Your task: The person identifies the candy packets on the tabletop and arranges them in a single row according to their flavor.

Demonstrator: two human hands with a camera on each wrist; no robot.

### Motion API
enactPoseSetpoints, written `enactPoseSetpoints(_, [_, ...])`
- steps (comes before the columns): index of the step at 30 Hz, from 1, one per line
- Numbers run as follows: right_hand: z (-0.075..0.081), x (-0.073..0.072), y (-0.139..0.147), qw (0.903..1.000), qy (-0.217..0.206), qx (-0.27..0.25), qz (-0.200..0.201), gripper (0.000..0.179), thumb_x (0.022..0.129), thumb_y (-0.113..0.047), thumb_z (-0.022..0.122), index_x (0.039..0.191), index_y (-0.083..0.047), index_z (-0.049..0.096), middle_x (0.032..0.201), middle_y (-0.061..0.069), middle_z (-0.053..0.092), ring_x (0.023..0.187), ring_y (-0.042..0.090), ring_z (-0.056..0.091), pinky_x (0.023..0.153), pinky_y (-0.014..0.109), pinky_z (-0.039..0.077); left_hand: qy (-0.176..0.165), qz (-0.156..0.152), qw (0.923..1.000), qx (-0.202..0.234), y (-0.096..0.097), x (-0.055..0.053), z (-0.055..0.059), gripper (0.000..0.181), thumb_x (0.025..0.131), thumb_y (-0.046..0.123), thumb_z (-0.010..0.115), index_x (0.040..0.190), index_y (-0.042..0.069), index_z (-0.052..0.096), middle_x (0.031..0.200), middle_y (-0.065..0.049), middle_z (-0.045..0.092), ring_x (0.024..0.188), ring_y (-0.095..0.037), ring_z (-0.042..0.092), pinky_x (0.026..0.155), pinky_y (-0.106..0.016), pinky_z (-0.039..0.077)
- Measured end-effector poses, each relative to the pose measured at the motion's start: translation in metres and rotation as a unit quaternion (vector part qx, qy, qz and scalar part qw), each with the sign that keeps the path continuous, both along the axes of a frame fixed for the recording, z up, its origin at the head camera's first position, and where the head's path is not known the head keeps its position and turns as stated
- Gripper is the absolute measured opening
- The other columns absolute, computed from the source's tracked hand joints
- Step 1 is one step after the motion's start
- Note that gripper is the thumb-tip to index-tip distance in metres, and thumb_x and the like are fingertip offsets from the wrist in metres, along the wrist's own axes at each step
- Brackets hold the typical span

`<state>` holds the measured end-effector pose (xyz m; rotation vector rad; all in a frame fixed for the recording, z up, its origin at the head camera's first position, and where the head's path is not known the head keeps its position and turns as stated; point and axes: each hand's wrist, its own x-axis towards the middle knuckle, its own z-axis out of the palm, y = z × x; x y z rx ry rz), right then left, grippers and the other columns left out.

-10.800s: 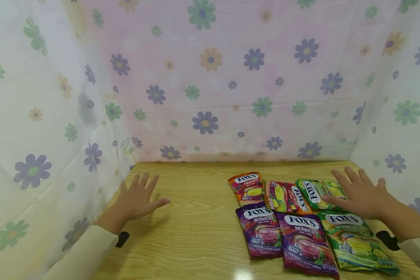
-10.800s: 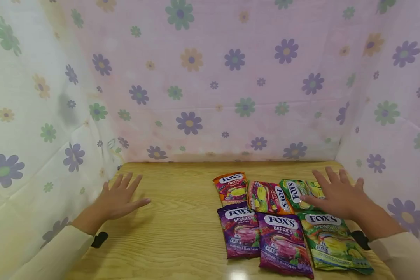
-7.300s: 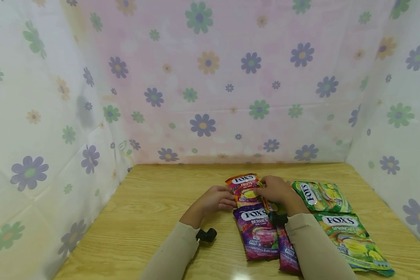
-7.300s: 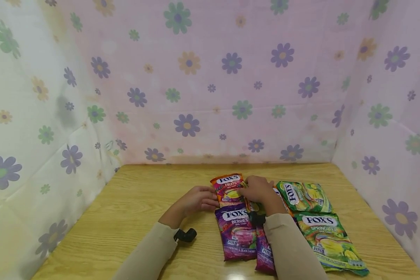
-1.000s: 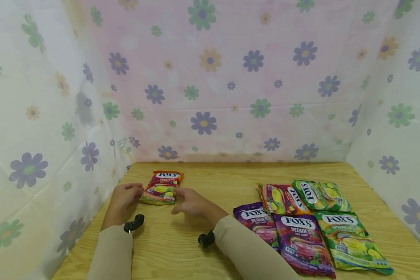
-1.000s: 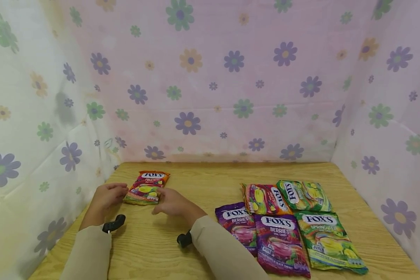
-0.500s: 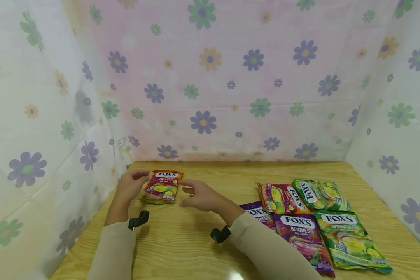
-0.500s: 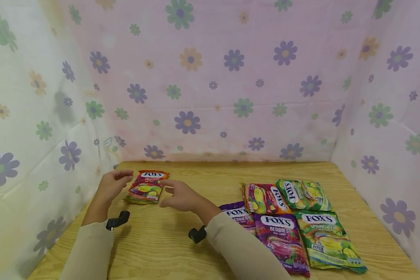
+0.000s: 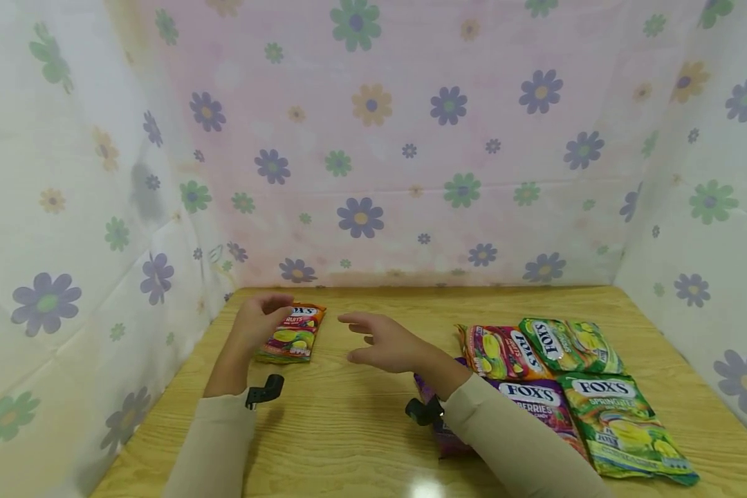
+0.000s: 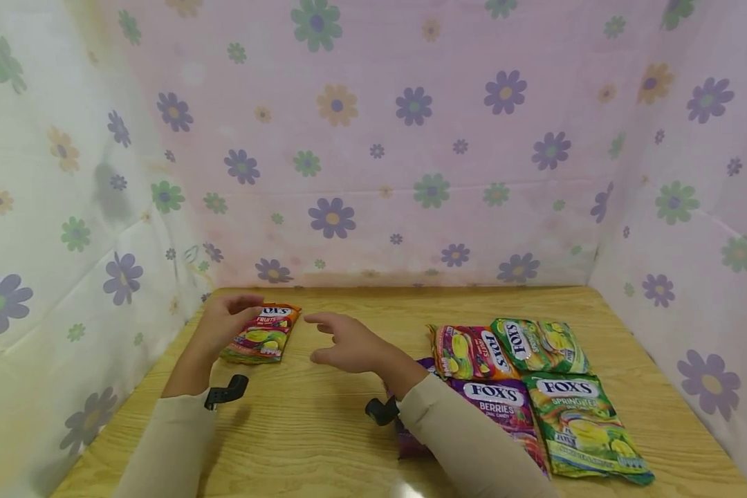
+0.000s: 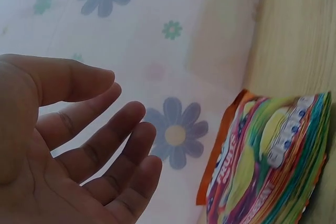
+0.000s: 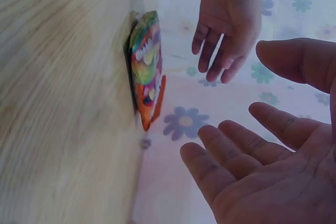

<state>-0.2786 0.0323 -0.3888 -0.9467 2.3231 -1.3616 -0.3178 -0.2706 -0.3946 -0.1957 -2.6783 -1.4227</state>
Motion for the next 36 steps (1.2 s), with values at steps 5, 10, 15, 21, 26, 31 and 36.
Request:
enactPoseSetpoints(5, [0.003,0.004,0.019,0.9996,0.013,-0.014,-0.021,0.066,0.1,-0.02,0.07,0.159,-0.022,0.041,0.165,-0.002,0.039,0.15,0.028,0.042,0.12,0.056,0.038,0.007,-0.028,0.9994,-0.018,0.016,0.002,-0.001,0.033,0.106,0.022,0.06,0.136,0.008,0.065,0.136,-0.018,0.065,0.121,-0.035,0.063,0.096,-0.044,0.056])
enactPoseSetpoints(10, [0.002,0.013,0.037,0.9987,0.011,-0.016,-0.048,0.067,0.101,-0.021,0.069,0.16,-0.026,0.038,0.166,-0.001,0.037,0.149,0.027,0.044,0.117,0.056,0.041,0.011,-0.057,0.9979,-0.028,0.03,0.004,-0.006,0.033,0.105,0.02,0.061,0.135,0.009,0.065,0.135,-0.018,0.065,0.123,-0.034,0.062,0.098,-0.048,0.056])
enactPoseSetpoints(15, [0.001,0.023,0.061,0.9957,0.019,0.0,-0.091,0.067,0.101,-0.018,0.068,0.16,-0.022,0.038,0.16,0.006,0.045,0.14,0.029,0.053,0.109,0.05,0.051,0.002,-0.075,0.9965,-0.036,0.048,0.006,-0.01,0.033,0.104,0.023,0.063,0.135,0.012,0.065,0.132,-0.013,0.066,0.12,-0.031,0.062,0.095,-0.045,0.056])
enactPoseSetpoints(21, [-0.001,0.031,0.097,0.9864,0.018,0.028,-0.161,0.057,0.101,-0.026,0.068,0.153,-0.019,0.048,0.14,0.007,0.06,0.122,0.026,0.064,0.093,0.043,0.059,0.011,-0.107,0.992,-0.067,0.074,0.002,-0.006,0.035,0.103,0.025,0.065,0.135,0.012,0.066,0.129,-0.009,0.068,0.118,-0.029,0.064,0.098,-0.048,0.056])
enactPoseSetpoints(26, [-0.003,0.037,0.126,0.9775,-0.02,0.022,-0.209,0.053,0.101,-0.027,0.068,0.15,-0.013,0.051,0.13,0.009,0.063,0.112,0.023,0.067,0.086,0.04,0.061,0.023,-0.124,0.9857,-0.113,0.095,-0.002,-0.001,0.034,0.101,0.023,0.067,0.134,0.013,0.067,0.129,-0.006,0.068,0.118,-0.026,0.064,0.099,-0.048,0.055])
enactPoseSetpoints(31, [-0.004,0.045,0.156,0.9732,-0.047,-0.006,-0.225,0.059,0.102,-0.027,0.067,0.15,-0.001,0.046,0.127,0.018,0.063,0.109,0.029,0.068,0.083,0.042,0.063,0.025,-0.144,0.9769,-0.156,0.117,-0.005,0.004,0.035,0.101,0.021,0.066,0.134,0.011,0.066,0.13,-0.008,0.067,0.117,-0.026,0.065,0.099,-0.046,0.056])
enactPoseSetpoints(36, [-0.006,0.054,0.177,0.9679,-0.092,-0.028,-0.232,0.057,0.106,-0.023,0.06,0.152,0.005,0.041,0.13,0.027,0.061,0.107,0.033,0.07,0.083,0.044,0.063,0.037,-0.171,0.9653,-0.194,0.14,-0.008,0.003,0.036,0.1,0.017,0.065,0.134,0.008,0.065,0.133,-0.011,0.067,0.117,-0.027,0.066,0.099,-0.046,0.057])
